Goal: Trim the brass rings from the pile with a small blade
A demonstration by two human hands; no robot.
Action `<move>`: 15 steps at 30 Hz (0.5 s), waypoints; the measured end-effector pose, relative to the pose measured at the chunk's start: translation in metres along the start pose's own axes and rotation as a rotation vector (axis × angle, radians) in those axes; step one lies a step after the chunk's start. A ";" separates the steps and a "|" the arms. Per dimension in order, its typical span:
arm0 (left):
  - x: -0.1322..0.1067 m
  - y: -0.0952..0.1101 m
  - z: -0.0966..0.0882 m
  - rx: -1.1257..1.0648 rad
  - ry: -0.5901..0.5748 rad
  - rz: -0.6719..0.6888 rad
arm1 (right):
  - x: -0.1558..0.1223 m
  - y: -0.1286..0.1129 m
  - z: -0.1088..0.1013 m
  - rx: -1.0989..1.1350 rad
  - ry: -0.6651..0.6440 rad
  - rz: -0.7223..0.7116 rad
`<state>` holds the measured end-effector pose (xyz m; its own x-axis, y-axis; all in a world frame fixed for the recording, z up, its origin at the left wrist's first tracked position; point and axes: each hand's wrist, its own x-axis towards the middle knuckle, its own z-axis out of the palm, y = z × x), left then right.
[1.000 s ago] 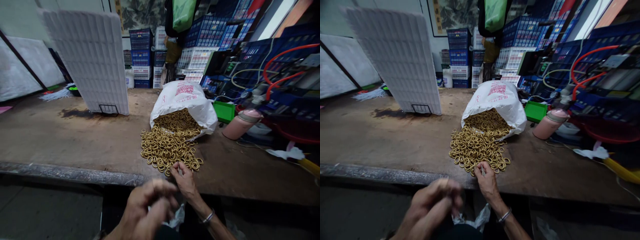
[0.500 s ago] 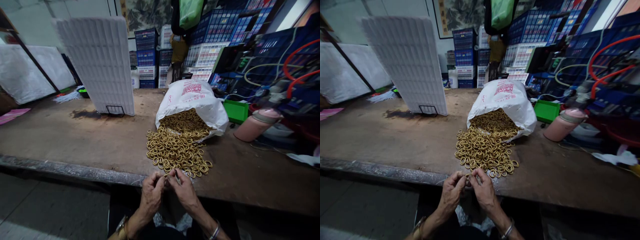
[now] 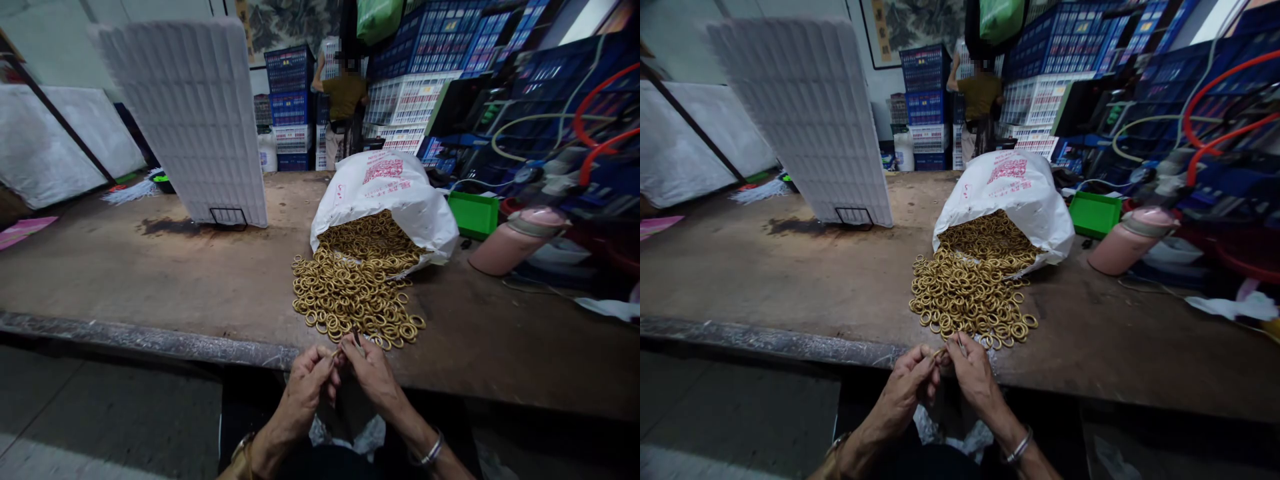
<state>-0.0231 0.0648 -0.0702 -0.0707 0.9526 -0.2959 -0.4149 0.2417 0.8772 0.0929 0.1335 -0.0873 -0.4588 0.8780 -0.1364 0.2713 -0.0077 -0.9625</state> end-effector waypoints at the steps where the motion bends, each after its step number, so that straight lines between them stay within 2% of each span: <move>1: 0.000 0.001 0.001 0.000 0.023 -0.004 | -0.001 0.001 -0.001 -0.081 0.019 -0.019; 4: -0.001 0.002 0.001 0.031 0.076 -0.005 | -0.005 0.001 -0.002 -0.328 -0.008 -0.133; 7: -0.001 0.000 0.000 0.086 0.075 0.039 | -0.010 -0.003 0.000 -0.446 -0.066 -0.216; 11: 0.000 -0.005 -0.004 0.184 0.077 0.116 | -0.011 -0.008 0.004 -0.567 -0.069 -0.197; 15: -0.007 -0.002 -0.005 0.262 0.076 0.177 | -0.008 -0.001 0.001 -0.678 -0.094 -0.197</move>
<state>-0.0258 0.0567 -0.0720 -0.1925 0.9699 -0.1489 -0.1429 0.1224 0.9821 0.0952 0.1258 -0.0851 -0.6162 0.7872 -0.0235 0.6282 0.4734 -0.6175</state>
